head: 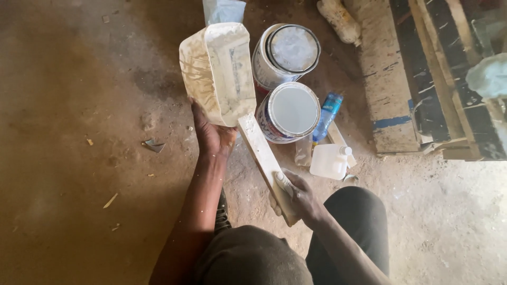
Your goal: Mixing a white filler compound in a container and applying it to furniture panels.
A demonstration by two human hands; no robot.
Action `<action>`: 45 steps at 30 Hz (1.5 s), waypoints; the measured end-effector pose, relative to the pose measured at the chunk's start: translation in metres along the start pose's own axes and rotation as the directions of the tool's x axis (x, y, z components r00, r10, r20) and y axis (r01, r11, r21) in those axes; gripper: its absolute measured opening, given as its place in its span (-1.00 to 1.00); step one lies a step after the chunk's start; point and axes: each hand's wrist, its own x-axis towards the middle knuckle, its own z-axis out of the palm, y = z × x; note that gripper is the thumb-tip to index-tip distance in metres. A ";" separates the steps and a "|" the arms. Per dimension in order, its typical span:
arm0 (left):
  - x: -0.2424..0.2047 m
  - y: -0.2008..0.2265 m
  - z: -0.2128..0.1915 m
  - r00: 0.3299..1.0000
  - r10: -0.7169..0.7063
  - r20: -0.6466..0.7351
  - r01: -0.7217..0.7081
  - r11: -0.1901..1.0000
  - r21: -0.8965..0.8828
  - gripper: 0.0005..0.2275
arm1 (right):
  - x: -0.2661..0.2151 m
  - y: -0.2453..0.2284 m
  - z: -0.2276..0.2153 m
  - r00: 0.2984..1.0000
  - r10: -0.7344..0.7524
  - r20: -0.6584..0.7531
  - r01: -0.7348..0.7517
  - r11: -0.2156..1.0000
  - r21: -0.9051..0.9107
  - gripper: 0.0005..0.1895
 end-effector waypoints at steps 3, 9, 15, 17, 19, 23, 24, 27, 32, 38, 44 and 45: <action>0.005 0.003 -0.006 1.000 0.009 0.023 -0.009 1.000 -0.017 -0.33 | 0.008 0.019 -0.014 1.000 -0.013 0.023 0.013 1.000 -0.004 -0.52; 0.013 0.041 0.006 0.992 0.116 0.059 -0.110 0.990 -0.091 -0.30 | 0.019 0.055 -0.052 0.927 -0.346 0.146 0.331 0.936 0.118 -0.17; -0.011 0.029 0.035 0.999 0.040 0.031 -0.039 0.998 -0.052 -0.32 | 0.025 -0.014 0.004 0.839 -0.541 -0.055 0.523 0.830 -0.195 -0.50; -0.010 0.020 0.031 1.000 0.025 0.013 -0.024 0.999 -0.041 -0.30 | 0.030 -0.037 0.016 0.846 -0.531 0.046 0.490 0.742 -0.458 -0.56; -0.010 0.011 0.030 1.000 0.017 -0.001 -0.017 0.999 -0.030 -0.29 | 0.040 -0.040 0.029 0.858 -0.492 0.146 0.449 0.581 -0.679 -0.49; -0.014 0.011 0.045 0.999 0.044 -0.027 -0.044 0.999 0.010 -0.25 | 0.073 0.003 0.032 0.748 -0.664 0.021 0.479 0.516 -0.710 -0.36; -0.017 0.012 0.051 0.998 0.052 -0.040 -0.053 0.999 -0.005 -0.23 | 0.082 0.017 0.022 0.722 -0.689 0.059 0.504 0.467 -0.726 -0.44; -0.001 0.018 0.031 0.996 0.083 -0.035 -0.084 0.996 -0.016 -0.29 | 0.046 0.005 0.033 0.725 -0.679 0.117 0.521 0.429 -0.738 -0.39; -0.001 0.019 0.029 0.995 0.069 -0.067 -0.072 0.996 -0.045 -0.25 | 0.041 0.012 0.019 0.768 -0.627 0.129 0.496 0.454 -0.741 -0.29; -0.001 0.018 0.027 0.998 0.063 -0.019 -0.064 0.996 -0.059 -0.26 | 0.026 0.018 -0.005 0.763 -0.628 0.154 0.519 0.453 -0.725 -0.25; -0.005 0.030 0.031 0.998 0.069 -0.014 -0.070 0.994 -0.082 -0.27 | 0.004 0.016 -0.011 0.774 -0.607 0.181 0.470 0.359 -0.806 -0.25; -0.008 0.032 0.039 0.998 0.065 -0.026 -0.067 0.992 -0.110 -0.26 | -0.003 0.011 -0.011 0.798 -0.574 0.185 0.435 0.335 -0.836 -0.24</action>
